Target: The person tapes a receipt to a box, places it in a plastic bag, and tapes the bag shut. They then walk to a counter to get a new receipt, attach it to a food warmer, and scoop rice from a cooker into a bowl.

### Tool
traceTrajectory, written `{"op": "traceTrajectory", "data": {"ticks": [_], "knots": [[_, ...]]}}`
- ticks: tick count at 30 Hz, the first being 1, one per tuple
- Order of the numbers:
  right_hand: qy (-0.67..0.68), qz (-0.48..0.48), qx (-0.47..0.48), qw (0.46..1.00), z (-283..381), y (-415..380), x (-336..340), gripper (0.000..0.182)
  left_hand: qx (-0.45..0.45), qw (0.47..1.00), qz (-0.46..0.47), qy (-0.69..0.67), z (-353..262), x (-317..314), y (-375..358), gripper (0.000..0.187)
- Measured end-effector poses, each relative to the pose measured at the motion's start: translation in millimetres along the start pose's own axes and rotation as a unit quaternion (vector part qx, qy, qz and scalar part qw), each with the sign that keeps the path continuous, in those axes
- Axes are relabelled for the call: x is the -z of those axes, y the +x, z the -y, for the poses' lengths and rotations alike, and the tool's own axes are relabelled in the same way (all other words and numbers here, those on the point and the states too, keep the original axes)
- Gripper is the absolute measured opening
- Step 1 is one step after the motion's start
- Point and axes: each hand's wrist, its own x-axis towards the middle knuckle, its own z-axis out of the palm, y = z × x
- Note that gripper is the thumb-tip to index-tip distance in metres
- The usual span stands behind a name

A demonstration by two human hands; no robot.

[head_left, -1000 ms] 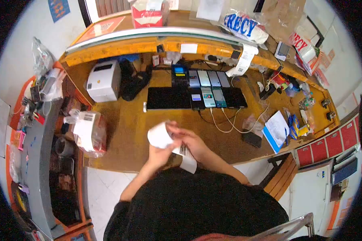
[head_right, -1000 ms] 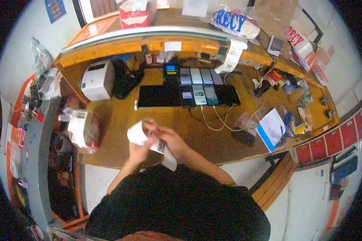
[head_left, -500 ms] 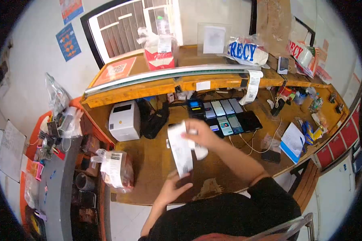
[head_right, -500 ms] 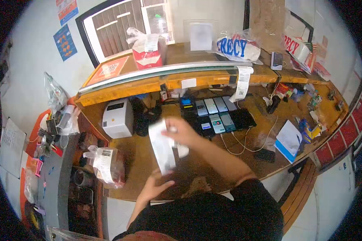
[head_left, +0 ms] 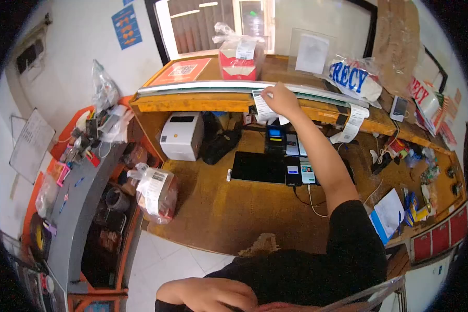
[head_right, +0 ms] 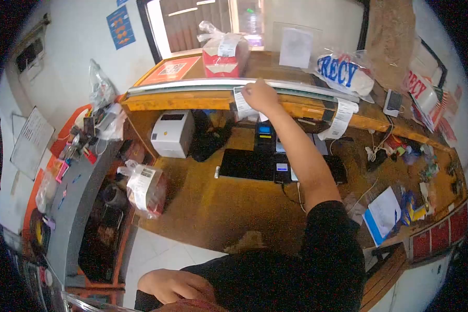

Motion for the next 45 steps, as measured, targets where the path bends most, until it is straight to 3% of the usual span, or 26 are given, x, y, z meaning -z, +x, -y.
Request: {"op": "traceTrajectory", "data": {"ticks": [2,4,5,6,7,9,13,17,19,21,23,25,27,28,30,31,32,35,38,41,45], "knots": [[-0.017,-0.027,0.041,0.999,-2.0,-7.4,1.6,0.022,0.02,0.999,-0.035,0.029,2.0,-15.5,5.9,0.025],[-0.005,-0.028,0.076,0.997,-6.7,-6.4,-2.3,0.021,-0.093,0.96,-0.263,0.006,3.0,-28.8,18.3,0.024],[0.004,-0.033,0.105,0.994,-9.0,-5.3,-4.6,0.02,-0.194,0.88,-0.427,0.074,8.0,-43.6,38.5,0.019],[0.01,-0.035,0.107,0.994,-11.3,-4.0,-5.8,0.02,-0.167,0.836,-0.509,0.122,-3.2,-47.9,58.7,0.022],[-0.004,-0.036,0.122,0.992,-13.1,-4.0,-7.8,0.021,-0.181,0.825,-0.524,0.109,-11.6,-45.0,76.8,0.018],[-0.007,-0.047,0.141,0.989,-13.1,-0.8,-11.1,0.022,-0.13,0.879,-0.433,0.152,-29.4,-29.9,76.4,0.018],[-0.069,-0.049,0.138,0.987,-8.5,0.7,-7.3,0.03,-0.068,0.905,-0.366,0.208,-34.3,-34.3,82.8,0.019],[-0.098,-0.008,0.084,0.992,-7.0,4.3,-11.4,0.036,0.048,0.965,-0.248,0.071,-29.6,-59.6,53.8,0.02],[-0.049,-0.044,0.037,0.997,0.4,0.7,-8.0,0.036,0.081,0.967,-0.242,0.017,-28.6,-79.2,38.8,0.021],[0.05,-0.204,0.067,0.975,22.9,-14.4,0.0,0.034,0.093,0.96,-0.264,-0.006,-30.8,-102.4,25.3,0.023],[0.163,-0.256,0.094,0.948,61.9,-43.7,1.2,0.029,0.092,0.957,-0.27,0.057,-35.3,-114.7,17.5,0.025],[0.313,-0.201,0.131,0.919,113.5,-80.1,-19.6,0.026,0.098,0.949,-0.212,0.214,-42.8,-115.7,12.0,0.025],[0.475,-0.119,0.224,0.843,175.5,-123.2,-80.6,0.023,0.126,0.941,-0.223,0.22,-56.8,-128.0,1.4,0.023],[0.505,0.076,0.144,0.847,217.3,-162.8,-95.2,0.019,0.114,0.933,-0.245,0.237,-64.8,-134.3,-2.8,0.022],[0.574,0.24,0.223,0.75,291.4,-254.6,-140.5,0.016,0.105,0.916,-0.279,0.27,-76.1,-146.4,-11.8,0.022],[0.44,0.277,0.367,0.771,319.4,-296.2,-124.1,0.013,0.096,0.909,-0.287,0.288,-81.7,-152.6,-17.4,0.021],[0.563,0.292,0.424,0.646,342.1,-349.7,-140.4,0.014,0.085,0.901,-0.295,0.306,-89.5,-161.3,-25.2,0.022],[0.441,0.53,0.515,0.509,382.5,-451.2,-117.9,0.027,0.101,0.88,-0.323,0.332,-117.2,-204.6,-58.5,0.025],[0.341,0.582,0.612,0.414,418.0,-505.7,-143.6,0.03,0.163,0.864,-0.312,0.361,-166.5,-242.8,-83.7,0.027],[0.299,0.606,0.616,0.406,467.9,-516.6,-161.9,0.031,0.199,0.815,-0.346,0.421,-210.9,-280.4,-101.5,0.028],[0.325,0.591,0.563,0.478,532.3,-531.1,-198.7,0.025,0.193,0.765,-0.396,0.47,-249.8,-312.0,-128.4,0.026]]}}
